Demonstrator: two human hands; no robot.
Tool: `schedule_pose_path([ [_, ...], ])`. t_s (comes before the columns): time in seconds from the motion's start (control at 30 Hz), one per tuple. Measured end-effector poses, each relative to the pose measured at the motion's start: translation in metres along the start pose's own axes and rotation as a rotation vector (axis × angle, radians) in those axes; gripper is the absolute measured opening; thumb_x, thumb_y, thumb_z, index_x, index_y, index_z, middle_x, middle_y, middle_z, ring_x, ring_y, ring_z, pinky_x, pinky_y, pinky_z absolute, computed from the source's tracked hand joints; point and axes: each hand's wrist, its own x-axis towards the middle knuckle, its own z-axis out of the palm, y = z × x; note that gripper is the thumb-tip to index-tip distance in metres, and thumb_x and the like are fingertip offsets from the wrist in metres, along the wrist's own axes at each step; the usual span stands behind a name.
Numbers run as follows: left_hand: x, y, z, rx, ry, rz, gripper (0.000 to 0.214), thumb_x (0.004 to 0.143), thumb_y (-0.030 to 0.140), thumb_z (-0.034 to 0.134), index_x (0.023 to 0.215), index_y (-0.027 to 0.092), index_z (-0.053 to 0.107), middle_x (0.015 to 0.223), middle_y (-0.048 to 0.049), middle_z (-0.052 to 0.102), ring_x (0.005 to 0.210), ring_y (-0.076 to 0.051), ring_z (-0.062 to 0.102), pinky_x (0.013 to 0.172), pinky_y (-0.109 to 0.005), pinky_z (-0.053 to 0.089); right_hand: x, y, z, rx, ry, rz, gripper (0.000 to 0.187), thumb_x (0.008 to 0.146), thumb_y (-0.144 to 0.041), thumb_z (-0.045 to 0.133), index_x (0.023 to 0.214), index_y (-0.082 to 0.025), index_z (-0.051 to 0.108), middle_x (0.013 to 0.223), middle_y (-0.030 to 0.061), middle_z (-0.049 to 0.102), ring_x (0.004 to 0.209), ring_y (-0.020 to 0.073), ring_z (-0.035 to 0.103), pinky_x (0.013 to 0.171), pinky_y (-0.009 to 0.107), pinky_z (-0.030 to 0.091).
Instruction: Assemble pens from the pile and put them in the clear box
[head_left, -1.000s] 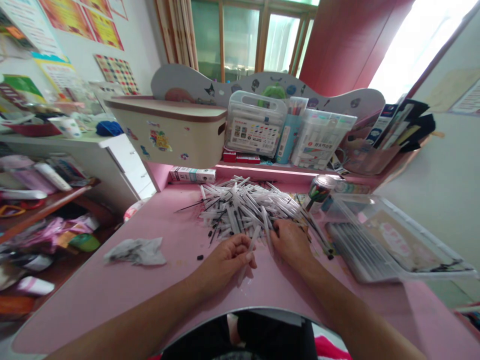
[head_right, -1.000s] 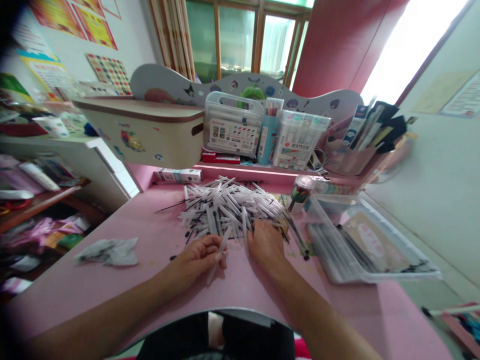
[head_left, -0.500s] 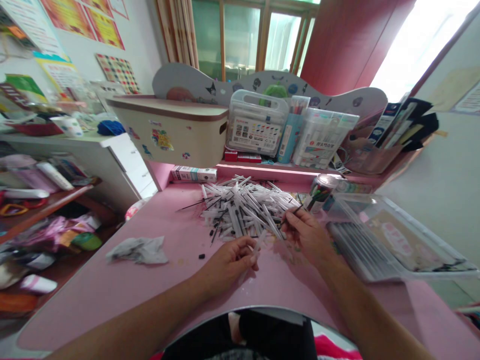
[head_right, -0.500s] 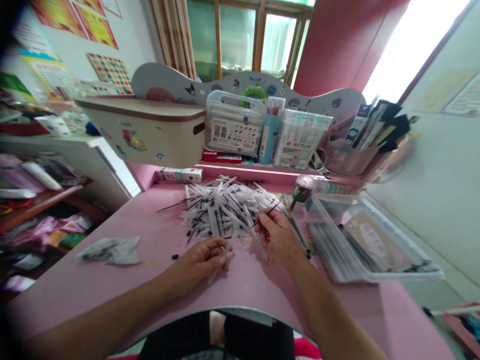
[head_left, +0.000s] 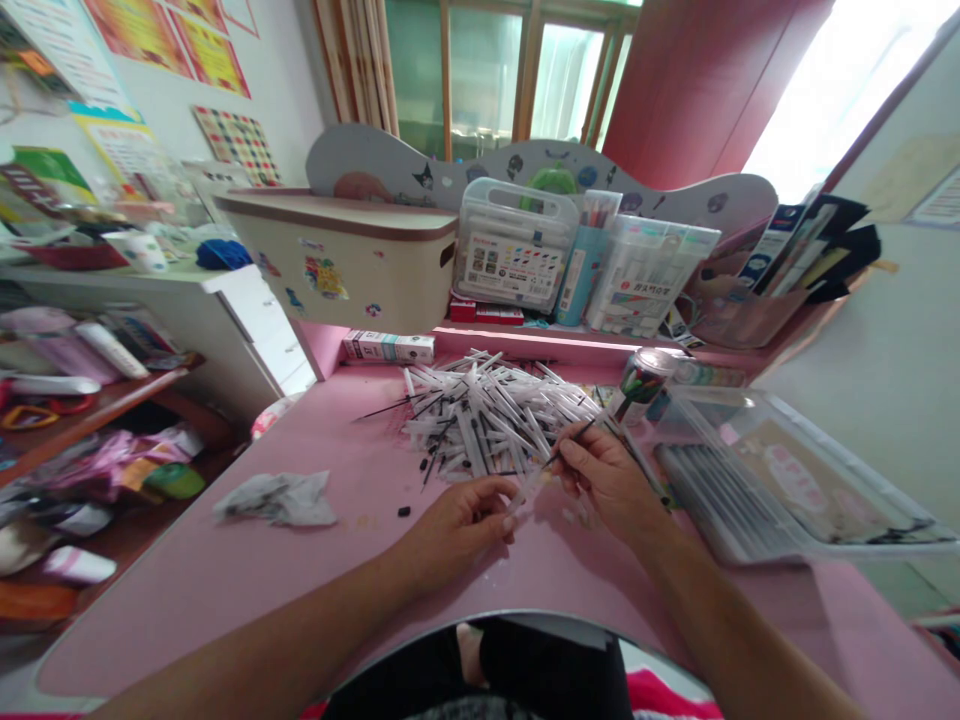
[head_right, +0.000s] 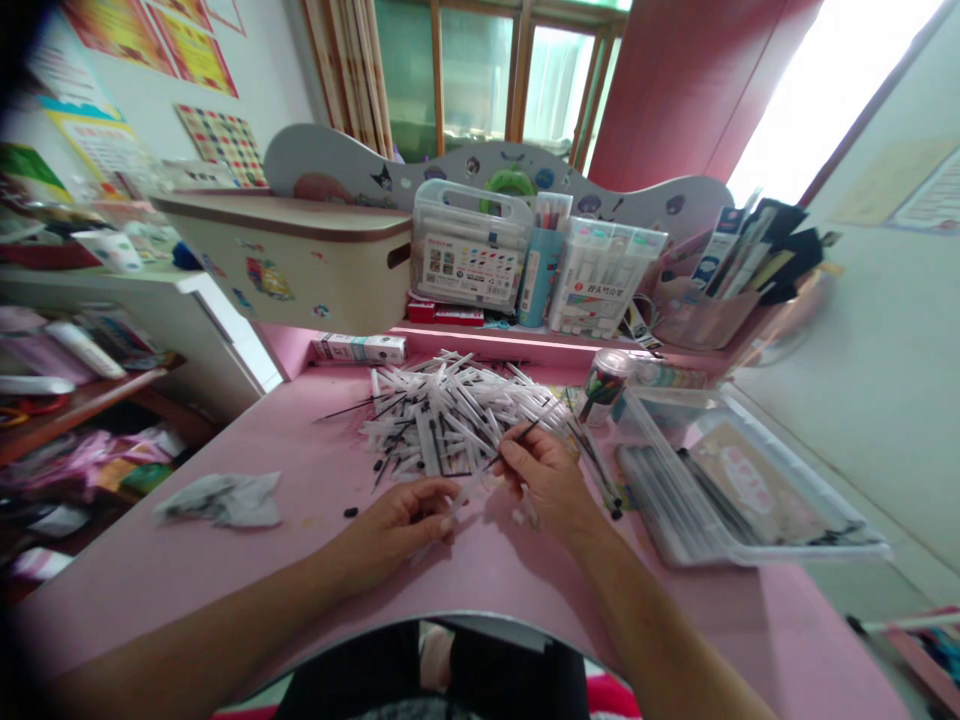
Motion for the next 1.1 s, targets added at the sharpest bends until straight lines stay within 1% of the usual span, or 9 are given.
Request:
schedule_pose_path([
  [0.27, -0.001, 0.001, -0.002, 0.012, -0.006, 0.014, 0.035, 0.071, 0.040, 0.078, 0.094, 0.015, 0.070, 0.066, 0.0011, 0.059, 0.060, -0.011, 0.049, 0.058, -0.023, 0.040, -0.002, 0.003, 0.000, 0.077, -0.055, -0.001, 0.032, 0.071, -0.042, 0.080, 0.081, -0.020, 0.059, 0.055, -0.0072, 0.053, 0.042, 0.0067, 0.046, 0.040, 0.018, 0.035],
  [0.4, -0.001, 0.000, -0.004, 0.032, -0.015, 0.031, 0.031, 0.074, 0.036, 0.076, 0.095, 0.015, 0.071, 0.067, 0.0008, 0.059, 0.061, -0.011, 0.050, 0.059, -0.022, 0.041, -0.004, 0.005, 0.002, 0.009, -0.129, 0.006, 0.026, 0.075, -0.041, 0.076, 0.082, -0.019, 0.064, 0.051, -0.0073, 0.049, 0.041, 0.0069, 0.044, 0.040, 0.019, 0.033],
  [0.5, -0.002, 0.003, -0.009, 0.037, -0.028, 0.058, 0.027, 0.076, 0.035, 0.075, 0.095, 0.016, 0.071, 0.073, -0.0016, 0.063, 0.067, -0.013, 0.055, 0.064, -0.024, 0.045, -0.006, 0.008, 0.004, -0.013, -0.210, 0.012, 0.035, 0.077, -0.040, 0.074, 0.105, -0.021, 0.065, 0.059, -0.0074, 0.050, 0.042, 0.0060, 0.043, 0.040, 0.019, 0.033],
  [0.6, -0.003, 0.012, -0.016, -0.009, 0.067, 0.098, 0.020, 0.078, 0.033, 0.075, 0.089, 0.017, 0.069, 0.080, -0.0021, 0.064, 0.068, -0.012, 0.057, 0.063, -0.023, 0.048, -0.007, 0.011, 0.005, -0.001, -0.230, 0.002, 0.053, 0.077, -0.039, 0.073, 0.126, -0.028, 0.055, 0.078, -0.0053, 0.054, 0.046, 0.0052, 0.043, 0.040, 0.019, 0.035],
  [0.7, -0.003, 0.023, -0.023, -0.051, 0.166, 0.161, 0.018, 0.080, 0.032, 0.073, 0.091, 0.019, 0.067, 0.084, -0.0007, 0.064, 0.062, -0.010, 0.054, 0.056, -0.022, 0.048, -0.010, 0.013, 0.010, -0.248, -0.194, -0.072, 0.037, 0.084, -0.032, 0.065, 0.121, -0.026, 0.059, 0.082, -0.0022, 0.055, 0.057, 0.0086, 0.049, 0.050, 0.021, 0.043],
  [0.77, 0.000, 0.027, -0.027, -0.081, 0.223, 0.220, 0.019, 0.079, 0.031, 0.074, 0.092, 0.019, 0.066, 0.083, -0.0005, 0.065, 0.065, -0.011, 0.055, 0.056, -0.022, 0.050, -0.015, 0.014, 0.017, -0.531, -0.211, -0.213, 0.024, 0.087, -0.024, 0.061, 0.111, -0.022, 0.066, 0.088, 0.0018, 0.059, 0.076, 0.0136, 0.056, 0.068, 0.027, 0.049],
  [0.87, 0.003, 0.026, -0.032, -0.073, 0.286, 0.299, 0.016, 0.080, 0.027, 0.072, 0.091, 0.017, 0.066, 0.079, -0.0010, 0.066, 0.069, -0.011, 0.056, 0.061, -0.020, 0.050, -0.021, 0.016, 0.030, -0.902, -0.316, -0.435, 0.019, 0.092, -0.019, 0.056, 0.106, -0.021, 0.070, 0.103, 0.0066, 0.062, 0.100, 0.0201, 0.054, 0.090, 0.036, 0.045],
  [1.0, 0.005, 0.023, -0.032, -0.135, 0.288, 0.293, 0.019, 0.080, 0.028, 0.072, 0.093, 0.017, 0.064, 0.075, 0.0000, 0.066, 0.063, -0.010, 0.056, 0.058, -0.021, 0.050, -0.024, 0.029, 0.043, -1.257, -0.349, -0.569, 0.025, 0.098, -0.024, 0.051, 0.118, -0.025, 0.066, 0.100, 0.0079, 0.059, 0.094, 0.0223, 0.051, 0.086, 0.038, 0.043],
  [1.1, 0.002, 0.024, -0.028, -0.174, 0.282, 0.264, 0.023, 0.077, 0.028, 0.074, 0.093, 0.017, 0.062, 0.073, 0.0008, 0.064, 0.060, -0.011, 0.055, 0.053, -0.021, 0.049, -0.022, 0.040, 0.046, -1.408, -0.327, -0.624, 0.026, 0.099, -0.029, 0.049, 0.120, -0.028, 0.064, 0.096, 0.0068, 0.058, 0.090, 0.0226, 0.049, 0.084, 0.039, 0.040],
])
